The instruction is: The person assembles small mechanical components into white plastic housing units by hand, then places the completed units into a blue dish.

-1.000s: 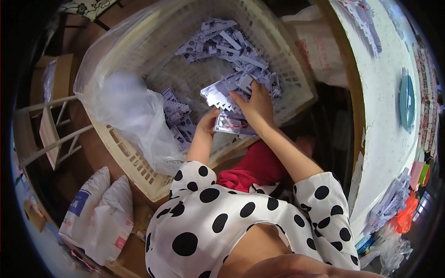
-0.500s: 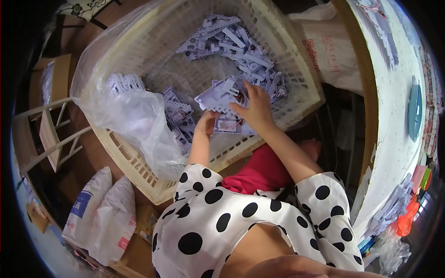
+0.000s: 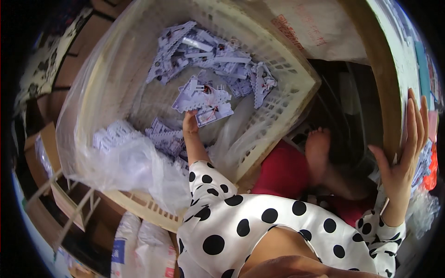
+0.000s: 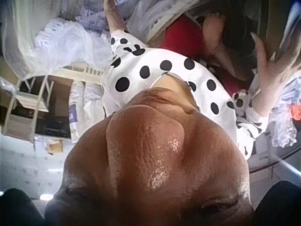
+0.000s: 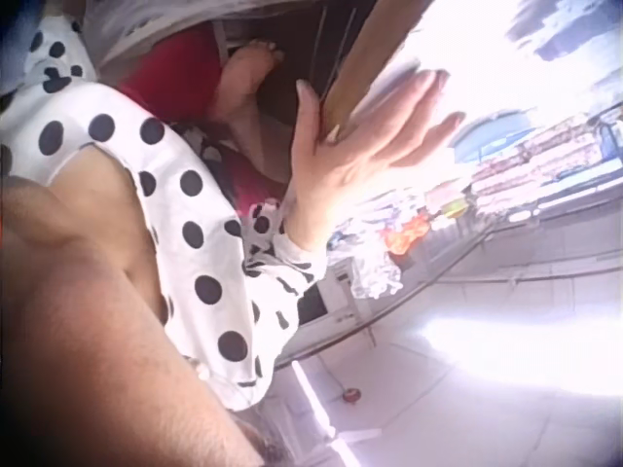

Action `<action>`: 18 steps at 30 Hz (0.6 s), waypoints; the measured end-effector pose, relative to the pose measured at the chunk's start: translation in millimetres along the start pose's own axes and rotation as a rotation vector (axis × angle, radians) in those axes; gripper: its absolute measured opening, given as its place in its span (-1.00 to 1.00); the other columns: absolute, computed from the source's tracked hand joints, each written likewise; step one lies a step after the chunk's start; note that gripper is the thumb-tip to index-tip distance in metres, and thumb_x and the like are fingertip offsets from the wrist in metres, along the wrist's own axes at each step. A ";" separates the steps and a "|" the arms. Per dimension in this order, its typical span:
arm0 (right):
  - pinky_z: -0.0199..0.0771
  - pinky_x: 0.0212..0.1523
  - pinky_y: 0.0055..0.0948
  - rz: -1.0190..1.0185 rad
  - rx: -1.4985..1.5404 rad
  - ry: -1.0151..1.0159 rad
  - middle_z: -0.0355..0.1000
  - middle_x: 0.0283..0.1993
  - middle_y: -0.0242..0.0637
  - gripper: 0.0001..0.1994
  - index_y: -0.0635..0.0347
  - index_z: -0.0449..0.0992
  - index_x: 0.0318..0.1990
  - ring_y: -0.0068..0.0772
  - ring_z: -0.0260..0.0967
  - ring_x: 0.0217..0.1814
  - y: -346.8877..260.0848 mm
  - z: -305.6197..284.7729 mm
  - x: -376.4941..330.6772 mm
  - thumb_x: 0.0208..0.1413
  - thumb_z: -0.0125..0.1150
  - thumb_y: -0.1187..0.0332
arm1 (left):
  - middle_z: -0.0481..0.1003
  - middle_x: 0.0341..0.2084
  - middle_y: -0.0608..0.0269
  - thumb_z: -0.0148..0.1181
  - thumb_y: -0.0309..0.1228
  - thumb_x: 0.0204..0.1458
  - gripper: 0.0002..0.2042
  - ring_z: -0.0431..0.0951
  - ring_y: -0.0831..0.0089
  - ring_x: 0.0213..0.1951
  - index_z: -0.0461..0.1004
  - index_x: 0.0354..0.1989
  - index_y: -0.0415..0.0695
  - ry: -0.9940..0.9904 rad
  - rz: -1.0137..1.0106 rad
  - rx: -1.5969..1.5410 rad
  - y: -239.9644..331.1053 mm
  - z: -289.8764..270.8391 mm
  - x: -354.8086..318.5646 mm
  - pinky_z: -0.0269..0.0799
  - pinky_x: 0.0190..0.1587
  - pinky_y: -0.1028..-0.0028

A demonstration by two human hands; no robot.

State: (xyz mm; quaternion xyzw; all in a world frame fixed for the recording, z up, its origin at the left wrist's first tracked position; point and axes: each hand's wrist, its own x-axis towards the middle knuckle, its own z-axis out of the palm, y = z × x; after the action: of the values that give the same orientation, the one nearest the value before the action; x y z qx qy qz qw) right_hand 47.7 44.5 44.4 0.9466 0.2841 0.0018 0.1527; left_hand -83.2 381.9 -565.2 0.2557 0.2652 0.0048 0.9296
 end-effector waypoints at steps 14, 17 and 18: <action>0.17 0.26 0.38 -0.122 0.111 -0.078 -0.03 0.32 0.29 -0.27 0.33 -0.01 0.34 0.64 0.03 0.32 26.1 -24.3 24.0 0.00 0.21 0.55 | 0.41 0.13 0.24 0.26 -0.35 -0.07 -0.42 0.34 0.17 0.21 0.34 0.23 -0.02 0.278 -0.278 -0.212 -51.9 -11.0 85.1 0.30 0.13 -0.01; 0.19 0.29 0.33 -0.111 0.160 -0.116 -0.03 0.32 0.27 -0.22 0.28 0.00 0.34 0.62 0.03 0.33 24.2 -19.0 19.4 -0.06 0.26 0.59 | 0.41 0.11 0.26 0.24 -0.29 0.06 -0.58 0.36 0.23 0.17 0.41 0.13 -0.02 0.363 -0.268 -0.134 -70.6 20.2 97.9 0.31 0.07 0.00; 0.19 0.29 0.33 -0.108 0.162 -0.120 -0.03 0.32 0.27 -0.22 0.28 0.00 0.34 0.62 0.03 0.33 23.9 -19.4 20.1 -0.06 0.26 0.59 | 0.39 0.12 0.25 0.26 -0.22 0.06 -0.53 0.36 0.22 0.14 0.37 0.15 -0.02 0.517 -0.268 0.122 -72.0 26.6 99.8 0.30 0.06 0.00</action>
State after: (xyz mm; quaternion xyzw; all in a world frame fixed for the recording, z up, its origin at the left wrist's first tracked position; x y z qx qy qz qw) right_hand 75.7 42.0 68.1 0.9375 0.3242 -0.0861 0.0921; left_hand 6.6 321.2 -629.2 0.2644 0.5242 -0.0689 0.8066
